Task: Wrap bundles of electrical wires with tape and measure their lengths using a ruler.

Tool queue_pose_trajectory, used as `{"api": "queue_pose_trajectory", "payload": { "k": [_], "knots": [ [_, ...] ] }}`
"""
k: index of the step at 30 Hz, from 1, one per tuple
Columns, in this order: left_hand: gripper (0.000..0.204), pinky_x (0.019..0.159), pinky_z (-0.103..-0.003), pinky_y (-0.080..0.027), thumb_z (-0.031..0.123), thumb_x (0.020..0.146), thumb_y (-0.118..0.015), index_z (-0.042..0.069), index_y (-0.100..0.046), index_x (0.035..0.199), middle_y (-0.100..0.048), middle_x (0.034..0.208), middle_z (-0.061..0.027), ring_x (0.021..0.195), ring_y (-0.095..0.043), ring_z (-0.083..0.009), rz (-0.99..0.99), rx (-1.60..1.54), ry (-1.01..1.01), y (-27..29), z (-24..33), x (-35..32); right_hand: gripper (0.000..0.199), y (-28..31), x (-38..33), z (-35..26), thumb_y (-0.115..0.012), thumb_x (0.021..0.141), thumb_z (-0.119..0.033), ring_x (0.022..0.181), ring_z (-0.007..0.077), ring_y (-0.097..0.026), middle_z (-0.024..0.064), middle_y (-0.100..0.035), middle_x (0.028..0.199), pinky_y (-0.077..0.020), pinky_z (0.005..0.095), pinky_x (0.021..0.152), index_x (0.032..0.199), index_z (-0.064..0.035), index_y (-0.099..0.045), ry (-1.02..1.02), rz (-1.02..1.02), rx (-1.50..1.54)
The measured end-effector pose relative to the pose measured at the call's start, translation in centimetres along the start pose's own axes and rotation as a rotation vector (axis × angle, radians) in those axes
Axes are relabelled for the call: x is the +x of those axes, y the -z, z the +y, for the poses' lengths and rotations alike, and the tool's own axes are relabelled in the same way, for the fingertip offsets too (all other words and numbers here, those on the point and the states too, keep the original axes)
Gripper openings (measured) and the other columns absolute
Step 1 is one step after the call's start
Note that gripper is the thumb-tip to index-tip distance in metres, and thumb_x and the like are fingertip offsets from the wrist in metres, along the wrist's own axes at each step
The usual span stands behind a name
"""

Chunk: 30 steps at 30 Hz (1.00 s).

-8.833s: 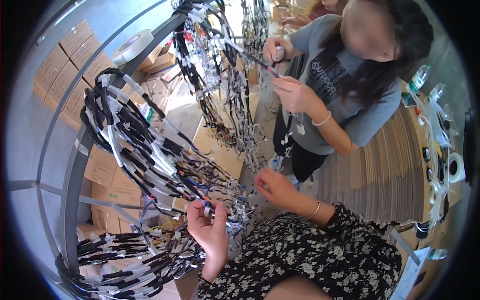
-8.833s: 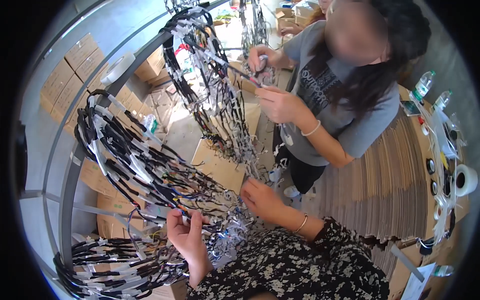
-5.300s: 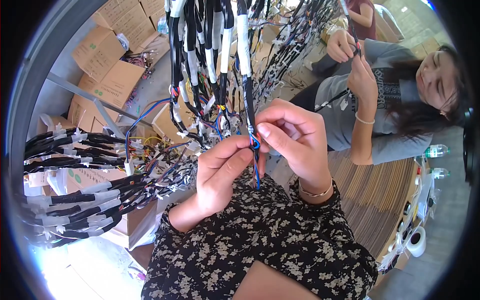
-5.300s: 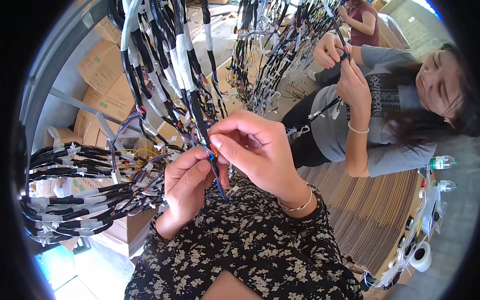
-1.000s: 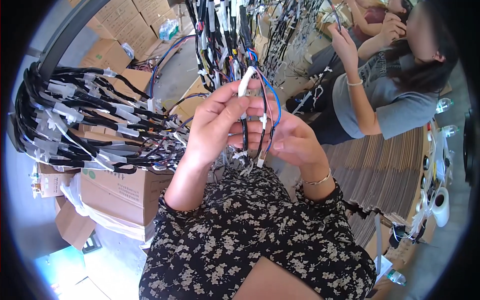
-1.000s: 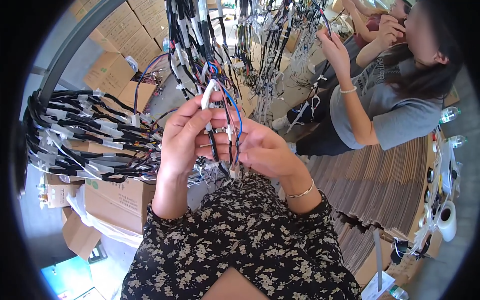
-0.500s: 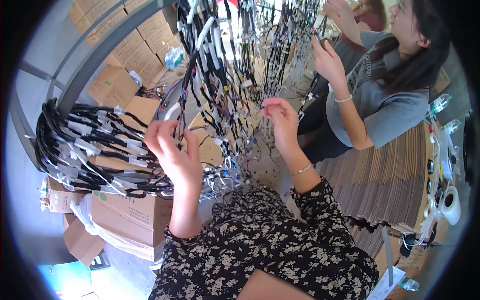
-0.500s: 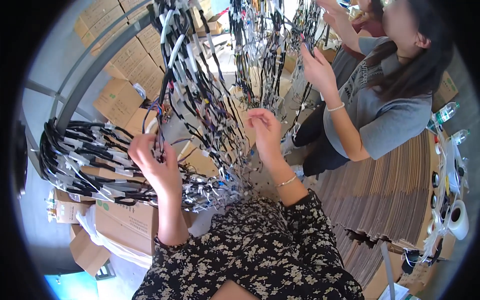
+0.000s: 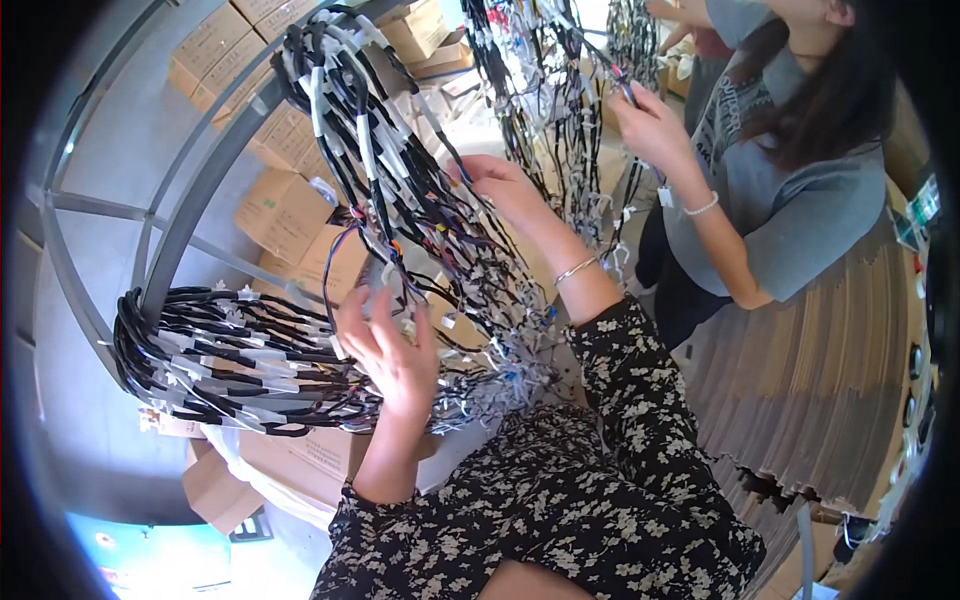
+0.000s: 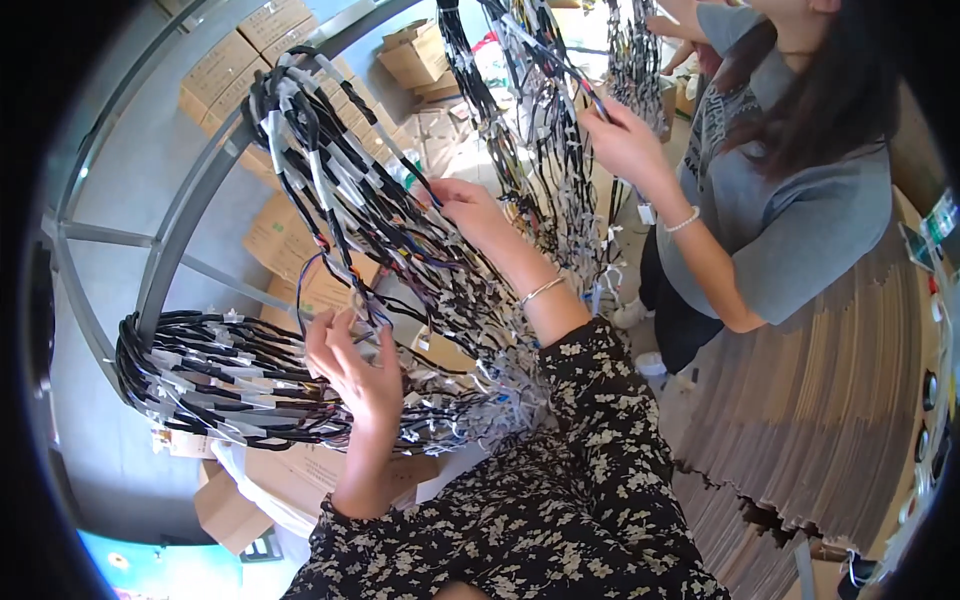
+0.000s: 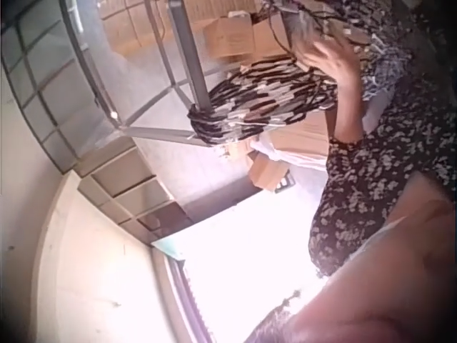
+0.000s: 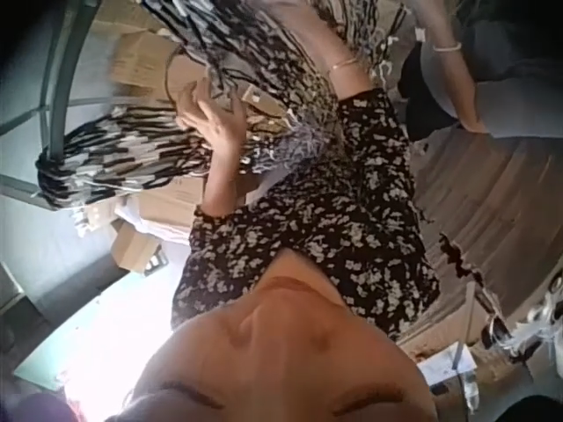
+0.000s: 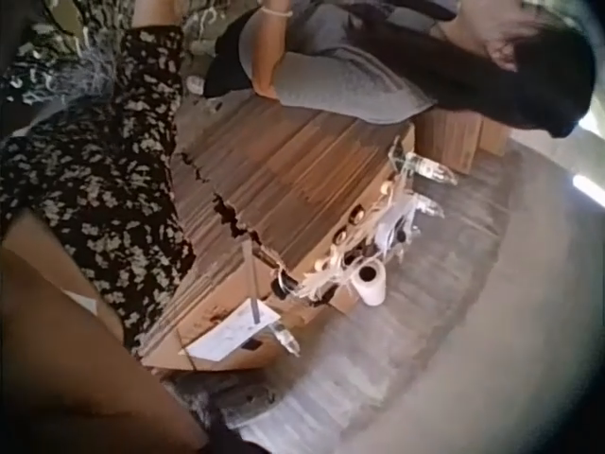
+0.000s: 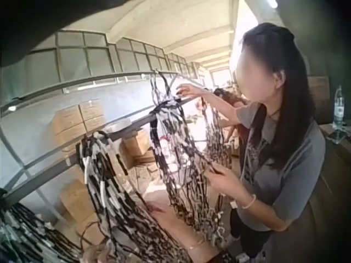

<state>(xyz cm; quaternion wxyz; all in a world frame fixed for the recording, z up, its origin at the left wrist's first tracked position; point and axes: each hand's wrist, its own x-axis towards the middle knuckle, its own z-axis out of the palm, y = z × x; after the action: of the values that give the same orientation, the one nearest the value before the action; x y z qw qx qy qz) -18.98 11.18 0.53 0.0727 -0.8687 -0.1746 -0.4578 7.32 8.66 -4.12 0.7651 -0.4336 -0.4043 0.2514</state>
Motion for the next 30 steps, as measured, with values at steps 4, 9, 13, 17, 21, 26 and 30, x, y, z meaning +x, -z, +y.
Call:
{"api": "queue_pose_trajectory", "payload": {
  "k": [4,9,13,17,21,26,30],
  "knots": [
    [0.038,0.1,-0.048,-0.039,0.001,0.071,-0.064,0.003,-0.064,0.109,-0.057,0.121,-0.0143,0.116,-0.054,-0.0332,-0.143,-0.177,-0.333,-1.4,3.2,1.3,0.039,1.4,-0.5,1.7,-0.051,0.087,0.005,0.111,0.0126,-0.059,0.0056,-0.066,0.118,-0.0424,0.0261,0.099,0.125,0.0028,-0.061,-0.024,-0.085,0.062],
    [0.022,0.098,-0.044,-0.041,0.006,0.072,-0.063,0.002,-0.06,0.094,-0.061,0.1,-0.0119,0.103,-0.059,-0.026,-0.333,-0.089,-0.424,-6.2,6.7,5.5,0.042,1.7,-1.4,1.1,-0.05,0.085,0.004,0.107,0.0121,-0.06,0.0054,-0.066,0.117,-0.0462,0.0246,0.091,0.125,0.0021,-0.061,-0.082,-0.151,0.167],
    [0.006,0.091,-0.039,-0.044,0.011,0.074,-0.062,0.006,-0.058,0.073,-0.058,0.073,-0.0082,0.081,-0.059,-0.0256,-0.4,-0.011,-0.361,-6.6,3.4,3.9,0.05,2.6,-2.4,-0.8,-0.038,0.079,0.001,0.106,0.0159,-0.061,0.0111,-0.064,0.117,-0.0481,0.028,0.089,0.125,0.0082,-0.057,-0.151,-0.155,0.22],
    [0.01,0.086,-0.041,-0.046,0.007,0.078,-0.066,0.006,-0.057,0.074,-0.058,0.075,-0.008,0.077,-0.06,-0.0258,-0.349,-0.139,-0.318,-4.3,0.8,3.7,0.044,2.9,-2.9,-2.1,-0.043,0.084,0.0,0.107,0.0163,-0.061,0.0123,-0.065,0.12,-0.0477,0.0288,0.091,0.125,0.0077,-0.058,-0.174,-0.19,0.227],
    [0.009,0.087,-0.043,-0.046,0.006,0.077,-0.067,0.005,-0.058,0.076,-0.06,0.077,-0.0089,0.079,-0.061,-0.0267,-0.307,-0.171,-0.276,-4.1,-1.0,3.4,0.04,2.3,-3.5,-2.7,-0.049,0.087,-0.002,0.1,0.0083,-0.061,0.0073,-0.067,0.118,-0.0466,0.0208,0.083,0.125,0.0056,-0.059,-0.209,-0.202,0.21],
    [0.009,0.087,-0.041,-0.047,0.005,0.076,-0.069,0.004,-0.063,0.083,-0.063,0.082,-0.0085,0.083,-0.063,-0.025,-0.274,-0.22,-0.309,-4.1,-3.0,3.3,0.039,2.0,-3.4,-3.8,-0.049,0.088,-0.002,0.101,0.0108,-0.062,0.0099,-0.066,0.12,-0.0476,0.0224,0.084,0.124,0.0066,-0.059,-0.223,-0.263,0.274],
    [0.023,0.09,-0.043,-0.047,0.002,0.074,-0.067,0.002,-0.066,0.097,-0.065,0.094,-0.0088,0.092,-0.065,-0.0247,-0.191,-0.175,-0.377,-2.9,-3.7,2.8,0.032,1.6,-3.4,-3.8,-0.058,0.091,-0.005,0.09,0.0082,-0.061,0.006,-0.068,0.109,-0.0475,0.0223,0.079,0.122,0.0036,-0.062,-0.16,-0.267,0.132]
  ]
}}
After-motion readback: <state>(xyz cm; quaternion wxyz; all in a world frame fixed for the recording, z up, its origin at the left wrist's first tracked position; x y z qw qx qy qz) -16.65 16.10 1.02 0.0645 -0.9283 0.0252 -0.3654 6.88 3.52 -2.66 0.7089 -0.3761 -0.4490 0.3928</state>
